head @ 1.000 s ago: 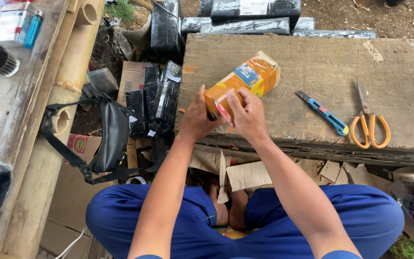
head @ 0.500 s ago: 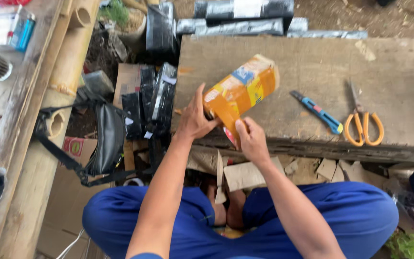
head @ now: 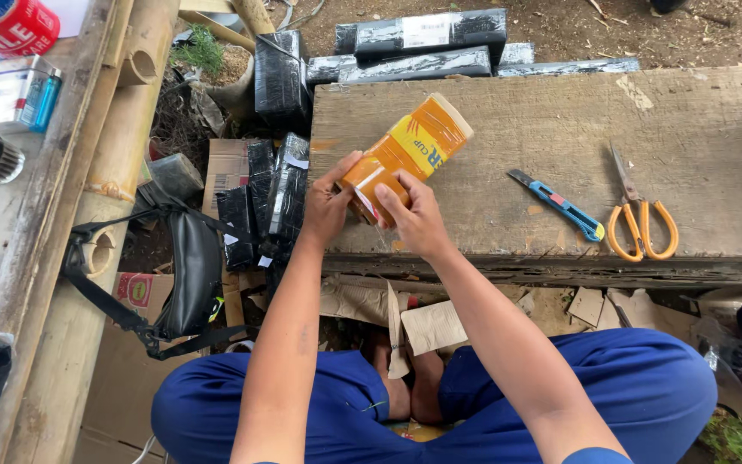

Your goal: The person sits on the ground and assembles a small cardboard box using a roll of brown tape, a utility knife, and scissors. They cut pieces of cardboard, fold them, and secure the edges with tape to form a container.

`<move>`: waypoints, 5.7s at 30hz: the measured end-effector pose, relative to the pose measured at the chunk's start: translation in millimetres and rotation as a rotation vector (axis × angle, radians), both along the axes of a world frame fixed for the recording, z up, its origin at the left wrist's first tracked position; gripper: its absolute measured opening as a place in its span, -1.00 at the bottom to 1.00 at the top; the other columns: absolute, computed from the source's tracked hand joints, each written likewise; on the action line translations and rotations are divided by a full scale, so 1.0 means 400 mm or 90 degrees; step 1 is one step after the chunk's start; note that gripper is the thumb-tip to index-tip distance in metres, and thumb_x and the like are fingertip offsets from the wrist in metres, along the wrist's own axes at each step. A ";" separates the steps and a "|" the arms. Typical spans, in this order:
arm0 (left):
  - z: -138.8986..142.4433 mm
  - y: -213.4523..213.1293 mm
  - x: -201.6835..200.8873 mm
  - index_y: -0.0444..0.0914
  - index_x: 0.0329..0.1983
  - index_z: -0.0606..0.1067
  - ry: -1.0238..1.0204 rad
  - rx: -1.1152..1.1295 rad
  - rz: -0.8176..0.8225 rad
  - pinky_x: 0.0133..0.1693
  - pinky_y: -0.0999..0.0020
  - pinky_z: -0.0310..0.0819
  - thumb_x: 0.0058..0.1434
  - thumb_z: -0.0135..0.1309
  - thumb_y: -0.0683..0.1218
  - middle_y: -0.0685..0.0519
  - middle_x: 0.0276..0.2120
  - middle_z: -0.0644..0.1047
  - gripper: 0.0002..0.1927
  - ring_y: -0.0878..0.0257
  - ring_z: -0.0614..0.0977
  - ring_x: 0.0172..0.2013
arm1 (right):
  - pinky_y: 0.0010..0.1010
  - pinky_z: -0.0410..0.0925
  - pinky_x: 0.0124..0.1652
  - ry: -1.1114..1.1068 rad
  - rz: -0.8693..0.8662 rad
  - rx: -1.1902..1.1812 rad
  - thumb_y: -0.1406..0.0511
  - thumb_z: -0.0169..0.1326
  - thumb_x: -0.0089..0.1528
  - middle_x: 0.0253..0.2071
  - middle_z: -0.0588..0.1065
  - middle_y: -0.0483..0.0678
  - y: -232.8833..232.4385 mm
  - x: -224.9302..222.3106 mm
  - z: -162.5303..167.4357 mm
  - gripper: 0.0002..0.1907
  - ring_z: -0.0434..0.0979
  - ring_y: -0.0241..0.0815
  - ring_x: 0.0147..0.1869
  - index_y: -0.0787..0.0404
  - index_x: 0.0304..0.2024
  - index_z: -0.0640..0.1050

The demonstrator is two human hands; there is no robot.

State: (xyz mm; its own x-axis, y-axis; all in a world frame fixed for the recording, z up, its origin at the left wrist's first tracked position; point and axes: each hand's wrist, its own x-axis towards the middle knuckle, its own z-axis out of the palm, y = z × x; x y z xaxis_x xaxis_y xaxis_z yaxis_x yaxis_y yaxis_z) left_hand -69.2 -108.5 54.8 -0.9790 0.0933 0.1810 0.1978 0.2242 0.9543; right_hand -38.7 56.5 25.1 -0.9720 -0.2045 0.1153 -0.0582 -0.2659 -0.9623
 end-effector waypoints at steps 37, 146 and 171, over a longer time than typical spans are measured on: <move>0.023 -0.031 0.031 -0.36 0.51 -0.05 0.306 -0.605 -0.025 0.39 0.00 0.07 0.16 0.26 0.26 -0.32 0.44 0.09 0.11 -0.21 0.16 0.44 | -0.41 0.38 -0.51 -0.224 0.012 0.339 0.08 -0.06 0.38 -0.55 0.52 -0.03 0.063 -0.013 -0.067 -0.61 0.51 -0.27 -0.56 0.30 -0.25 0.52; -0.030 0.056 -0.033 -0.23 0.53 0.00 -0.058 -0.571 0.083 0.29 -0.09 0.22 -0.16 0.39 0.32 -0.16 0.35 0.27 0.30 -0.14 0.31 0.31 | 0.08 0.04 0.32 0.241 -0.429 0.938 0.10 0.11 0.22 0.21 0.35 0.14 0.499 0.194 -0.045 -0.39 0.28 0.13 0.34 0.23 0.26 0.41; -0.122 0.067 0.496 -0.43 0.42 0.09 0.222 -0.009 0.168 0.29 -0.07 0.17 0.01 0.42 0.07 -0.32 0.37 0.18 0.07 -0.25 0.28 0.33 | -0.10 0.25 0.31 0.165 -0.025 0.148 0.14 0.47 -0.04 0.32 0.26 0.10 0.065 0.161 -0.027 0.24 0.29 0.06 0.40 0.21 0.43 -0.07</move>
State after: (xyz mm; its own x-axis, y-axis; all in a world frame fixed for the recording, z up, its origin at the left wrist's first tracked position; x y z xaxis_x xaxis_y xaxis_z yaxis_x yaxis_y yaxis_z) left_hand 129.3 -81.8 5.8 -0.8500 -0.1473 0.5058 0.4418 0.3237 0.8367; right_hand 25.9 82.3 14.2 -0.9241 -0.2178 0.3140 -0.3144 -0.0336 -0.9487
